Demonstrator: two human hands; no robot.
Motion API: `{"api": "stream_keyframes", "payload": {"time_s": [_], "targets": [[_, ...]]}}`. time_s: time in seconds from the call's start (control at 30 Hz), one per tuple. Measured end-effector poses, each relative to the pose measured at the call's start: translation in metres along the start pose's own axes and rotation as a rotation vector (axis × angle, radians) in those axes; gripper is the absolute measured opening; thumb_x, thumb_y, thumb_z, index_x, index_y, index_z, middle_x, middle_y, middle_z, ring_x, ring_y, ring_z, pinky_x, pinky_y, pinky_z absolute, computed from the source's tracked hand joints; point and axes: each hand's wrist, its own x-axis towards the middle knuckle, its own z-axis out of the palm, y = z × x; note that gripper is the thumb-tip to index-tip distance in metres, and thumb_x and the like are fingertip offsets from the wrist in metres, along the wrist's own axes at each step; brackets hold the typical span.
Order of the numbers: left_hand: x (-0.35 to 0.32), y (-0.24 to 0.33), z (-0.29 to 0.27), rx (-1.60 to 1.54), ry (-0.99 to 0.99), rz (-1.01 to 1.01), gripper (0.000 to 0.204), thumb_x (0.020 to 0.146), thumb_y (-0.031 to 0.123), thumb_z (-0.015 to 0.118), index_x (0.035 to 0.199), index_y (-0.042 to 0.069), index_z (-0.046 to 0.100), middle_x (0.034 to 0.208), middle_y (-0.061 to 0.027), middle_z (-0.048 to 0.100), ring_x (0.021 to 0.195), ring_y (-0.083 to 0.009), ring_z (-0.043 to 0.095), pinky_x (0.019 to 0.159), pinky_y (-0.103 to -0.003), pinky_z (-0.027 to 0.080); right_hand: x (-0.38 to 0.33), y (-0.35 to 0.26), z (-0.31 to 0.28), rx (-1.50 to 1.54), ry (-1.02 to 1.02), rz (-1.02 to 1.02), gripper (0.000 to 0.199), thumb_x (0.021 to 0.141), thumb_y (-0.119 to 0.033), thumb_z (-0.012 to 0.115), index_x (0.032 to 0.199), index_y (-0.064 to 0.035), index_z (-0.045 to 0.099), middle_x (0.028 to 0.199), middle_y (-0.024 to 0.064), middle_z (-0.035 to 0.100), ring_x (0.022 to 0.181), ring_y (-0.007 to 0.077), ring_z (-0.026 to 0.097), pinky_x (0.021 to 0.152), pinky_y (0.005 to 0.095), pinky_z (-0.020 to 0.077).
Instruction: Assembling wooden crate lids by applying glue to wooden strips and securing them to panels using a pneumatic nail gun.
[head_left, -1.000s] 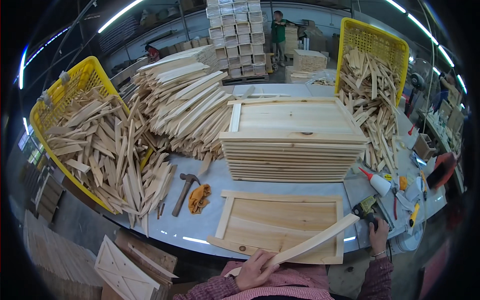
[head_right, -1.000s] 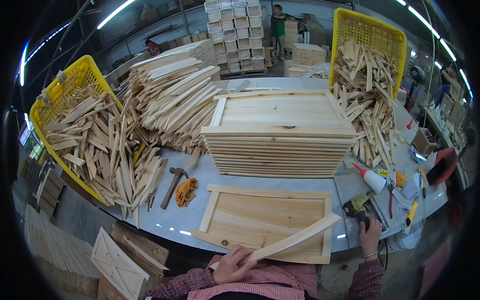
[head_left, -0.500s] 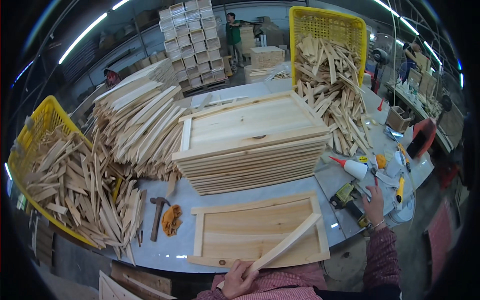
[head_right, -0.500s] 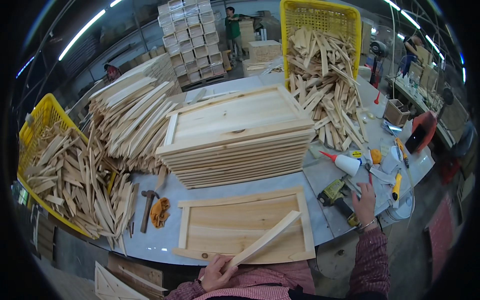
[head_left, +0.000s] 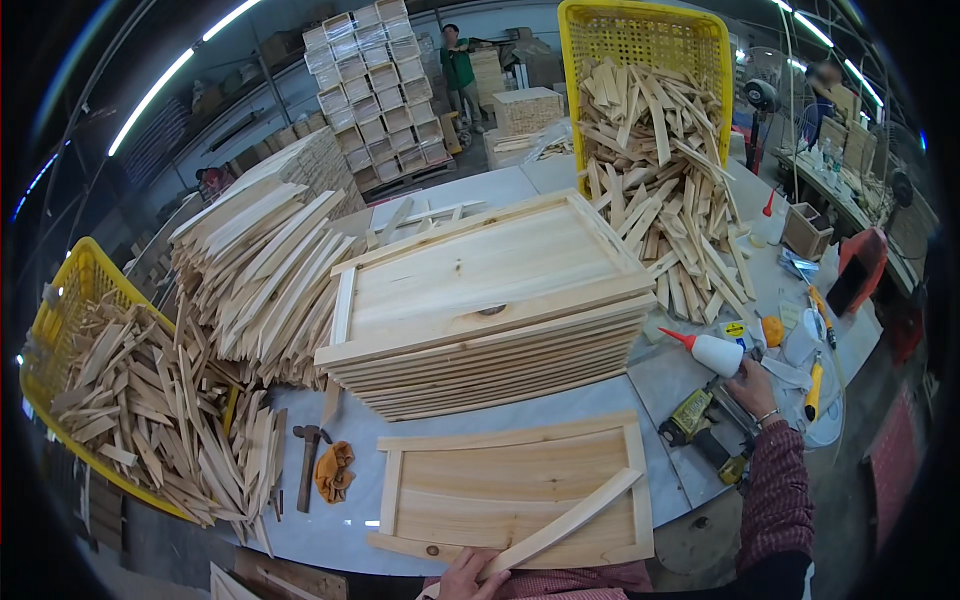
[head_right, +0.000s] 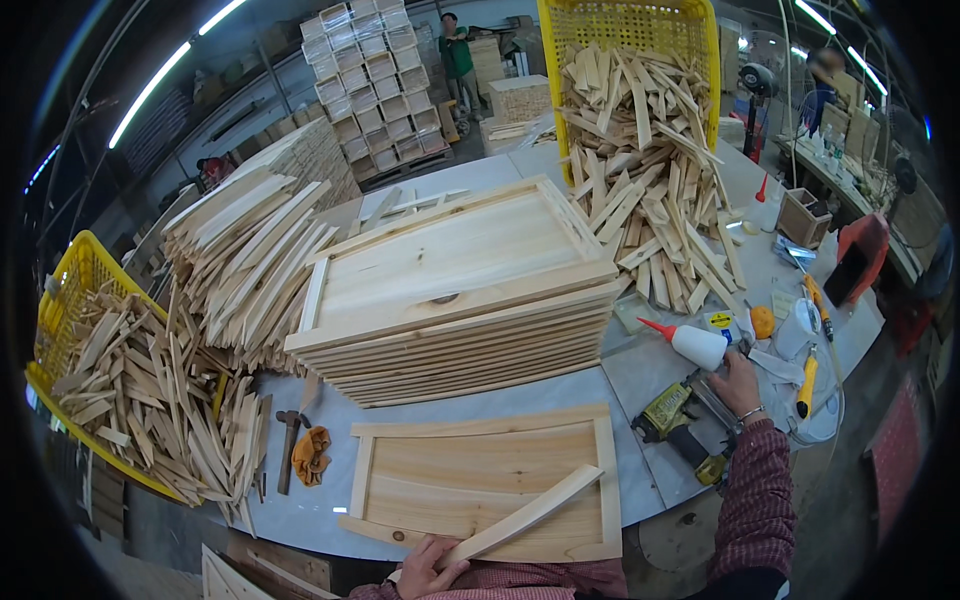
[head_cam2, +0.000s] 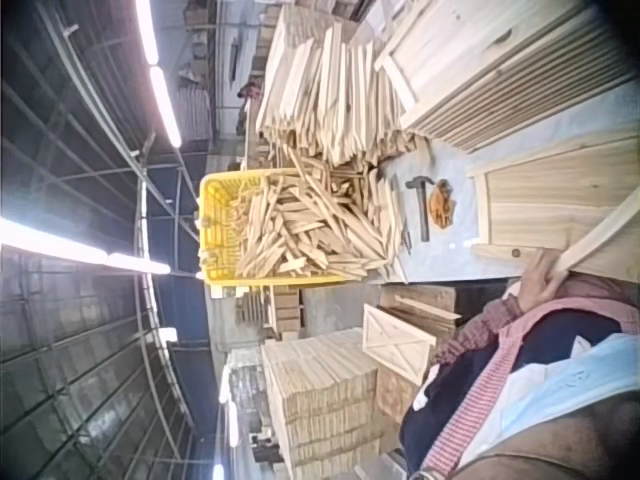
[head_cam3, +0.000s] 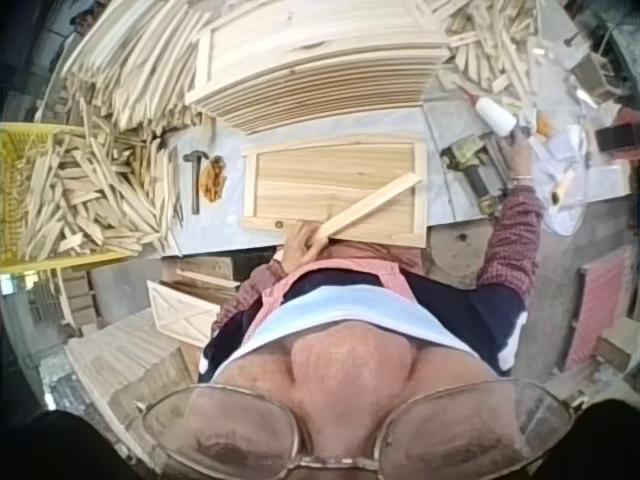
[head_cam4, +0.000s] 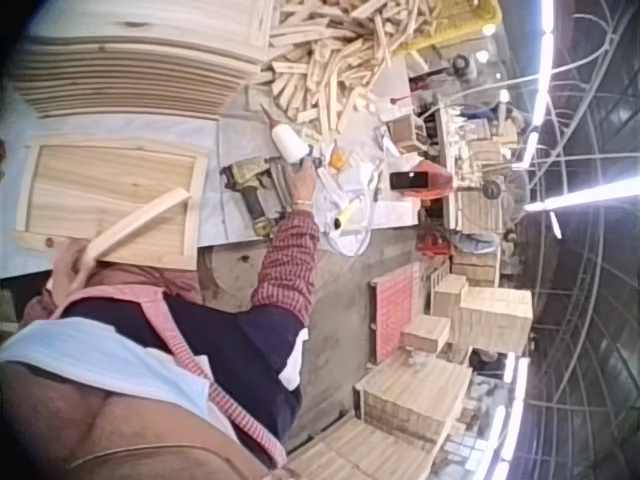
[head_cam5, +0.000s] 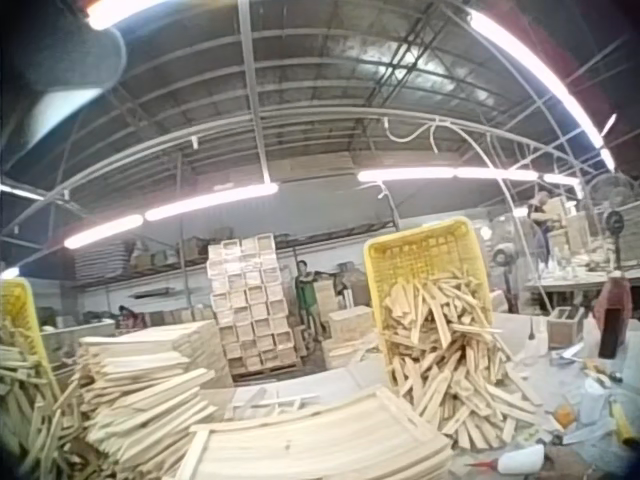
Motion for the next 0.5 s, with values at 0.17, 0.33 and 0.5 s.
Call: {"api": "stream_keyframes", "payload": {"time_s": [0.17,0.33,0.5], "targets": [[0.003,0.000,0.000,0.000,-0.038,-0.019,0.031,0.081,0.018,0.067,0.108,0.003,0.060,0.095,-0.0178,0.058,0.085,-0.0342,0.056,0.071,-0.039,0.046,-0.002,-0.015,0.004,0.085,0.218,-0.057,0.062,0.067,-0.025,0.073,0.119,-0.0023,0.049,0.112,0.0193,0.051,0.104,0.0336,0.052,0.088,0.0401,0.0454],[0.009,0.009,-0.006,0.040,-0.054,-0.025,0.034,0.079,0.019,0.071,0.107,0.003,0.061,0.093,-0.0162,0.057,0.083,-0.0317,0.057,0.070,-0.038,0.046,0.015,-0.029,0.005,0.032,0.218,-0.132,0.074,0.067,-0.029,0.075,0.128,-0.0014,0.043,0.118,0.0213,0.050,0.112,0.0375,0.049,0.094,0.0417,0.0427],[0.010,0.016,-0.007,0.111,-0.098,-0.070,0.034,0.074,0.015,0.075,0.103,0.002,0.062,0.088,-0.0145,0.057,0.078,-0.0289,0.059,0.067,-0.033,0.049,0.031,-0.023,0.006,0.061,0.119,-0.208,0.073,0.065,-0.034,0.078,0.123,-0.0021,0.047,0.117,0.0210,0.051,0.108,0.0369,0.052,0.093,0.0400,0.0429]]}}
